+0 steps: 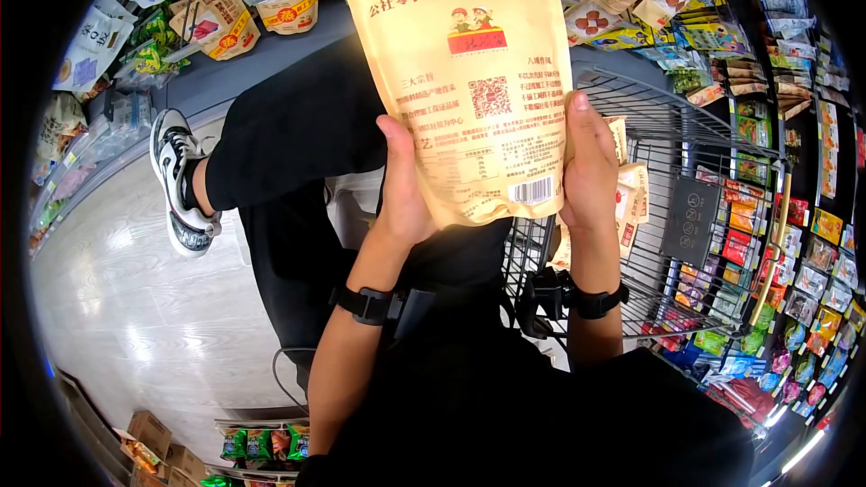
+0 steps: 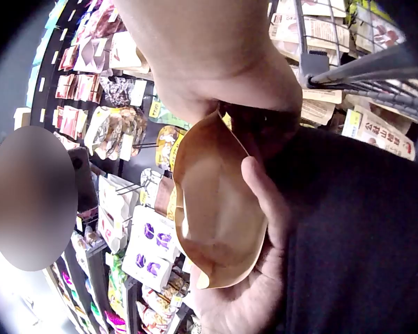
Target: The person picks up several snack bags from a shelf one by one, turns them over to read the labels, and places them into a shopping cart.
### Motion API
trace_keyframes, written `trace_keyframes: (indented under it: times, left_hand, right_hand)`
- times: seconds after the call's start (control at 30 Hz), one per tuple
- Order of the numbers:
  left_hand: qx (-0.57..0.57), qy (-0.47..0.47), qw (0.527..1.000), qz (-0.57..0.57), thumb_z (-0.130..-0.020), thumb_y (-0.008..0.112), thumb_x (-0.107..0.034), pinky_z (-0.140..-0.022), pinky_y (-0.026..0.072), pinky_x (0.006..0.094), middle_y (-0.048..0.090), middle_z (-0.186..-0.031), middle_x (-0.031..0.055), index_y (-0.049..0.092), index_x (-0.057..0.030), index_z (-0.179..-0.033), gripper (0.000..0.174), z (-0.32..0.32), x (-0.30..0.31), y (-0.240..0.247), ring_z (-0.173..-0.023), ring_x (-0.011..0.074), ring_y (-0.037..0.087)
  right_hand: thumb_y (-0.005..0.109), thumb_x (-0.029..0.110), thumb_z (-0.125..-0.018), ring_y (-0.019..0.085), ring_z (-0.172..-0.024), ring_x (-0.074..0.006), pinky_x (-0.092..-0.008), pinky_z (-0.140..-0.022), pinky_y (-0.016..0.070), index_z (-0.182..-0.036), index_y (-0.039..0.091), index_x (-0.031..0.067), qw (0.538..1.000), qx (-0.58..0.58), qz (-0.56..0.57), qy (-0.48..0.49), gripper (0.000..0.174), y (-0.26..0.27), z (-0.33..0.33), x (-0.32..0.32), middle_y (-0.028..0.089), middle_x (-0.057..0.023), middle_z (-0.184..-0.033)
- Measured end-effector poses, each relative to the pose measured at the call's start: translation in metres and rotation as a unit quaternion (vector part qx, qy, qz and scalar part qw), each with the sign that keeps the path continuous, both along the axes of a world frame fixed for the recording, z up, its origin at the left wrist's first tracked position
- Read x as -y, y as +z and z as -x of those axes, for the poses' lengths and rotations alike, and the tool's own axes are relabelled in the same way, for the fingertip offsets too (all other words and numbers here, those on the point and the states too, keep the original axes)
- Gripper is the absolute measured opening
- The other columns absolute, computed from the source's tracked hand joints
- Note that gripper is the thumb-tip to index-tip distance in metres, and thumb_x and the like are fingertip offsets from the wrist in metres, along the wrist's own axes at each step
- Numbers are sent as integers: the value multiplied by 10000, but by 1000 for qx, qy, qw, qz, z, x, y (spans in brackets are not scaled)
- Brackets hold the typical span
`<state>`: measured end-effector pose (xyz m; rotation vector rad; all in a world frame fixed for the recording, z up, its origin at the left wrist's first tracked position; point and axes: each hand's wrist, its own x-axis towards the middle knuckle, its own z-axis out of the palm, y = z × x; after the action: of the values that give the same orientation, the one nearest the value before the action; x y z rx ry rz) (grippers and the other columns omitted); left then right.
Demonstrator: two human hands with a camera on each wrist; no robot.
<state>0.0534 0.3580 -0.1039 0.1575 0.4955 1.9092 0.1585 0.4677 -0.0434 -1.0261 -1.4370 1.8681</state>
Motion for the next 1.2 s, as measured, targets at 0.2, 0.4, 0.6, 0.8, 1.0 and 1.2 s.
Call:
trace_keyframes:
  times: [0.2,0.4,0.6,0.8,1.0,1.2]
  left_hand:
    - [-2,7,1000,7,-878,178,-618,-939,430,375,417,-1316,141,258,-40,-1355,754,-1,0,-2,-1160,253,476]
    - [-38,18,999,25,-878,186,-619,-927,440,375,427,-1305,142,269,-40,-1349,751,0,0,-2,-1155,257,481]
    - [14,7,1000,5,-870,188,-630,-928,439,387,419,-1314,151,280,-40,-1346,764,-1,0,-6,-1152,263,484]
    - [17,14,1000,4,-870,194,-631,-926,441,380,423,-1312,142,275,-50,-1352,760,-1,0,-7,-1148,257,488]
    - [23,2,1000,-10,-873,200,-627,-927,441,367,426,-1311,133,276,-58,-1354,749,0,2,-11,-1144,246,492]
    - [16,-1,1000,-5,-867,197,-632,-919,442,361,426,-1302,121,288,-50,-1339,755,1,2,-8,-1150,226,480]
  right_hand:
    - [368,274,-969,583,-798,-97,-218,-711,470,-1041,540,-38,1000,-4,3,-7,363,2,3,2,619,-88,-932]
    - [362,292,-971,560,-777,-72,-203,-696,454,-1015,554,-39,1000,5,0,-13,384,3,4,3,619,-66,-898]
    - [382,279,-964,588,-803,-100,-228,-718,478,-1023,542,-16,1000,10,-4,8,341,2,-2,1,614,-85,-939]
    - [360,300,-971,503,-722,-36,-181,-656,414,-958,566,-19,998,45,-29,-14,380,7,4,5,599,-21,-830]
    - [355,293,-974,492,-707,-32,-181,-643,408,-955,563,-20,999,40,-33,-14,376,5,4,4,589,-13,-811]
    - [362,294,-970,577,-797,-84,-208,-707,467,-1067,528,-30,998,48,-36,13,377,2,-1,1,610,-72,-939]
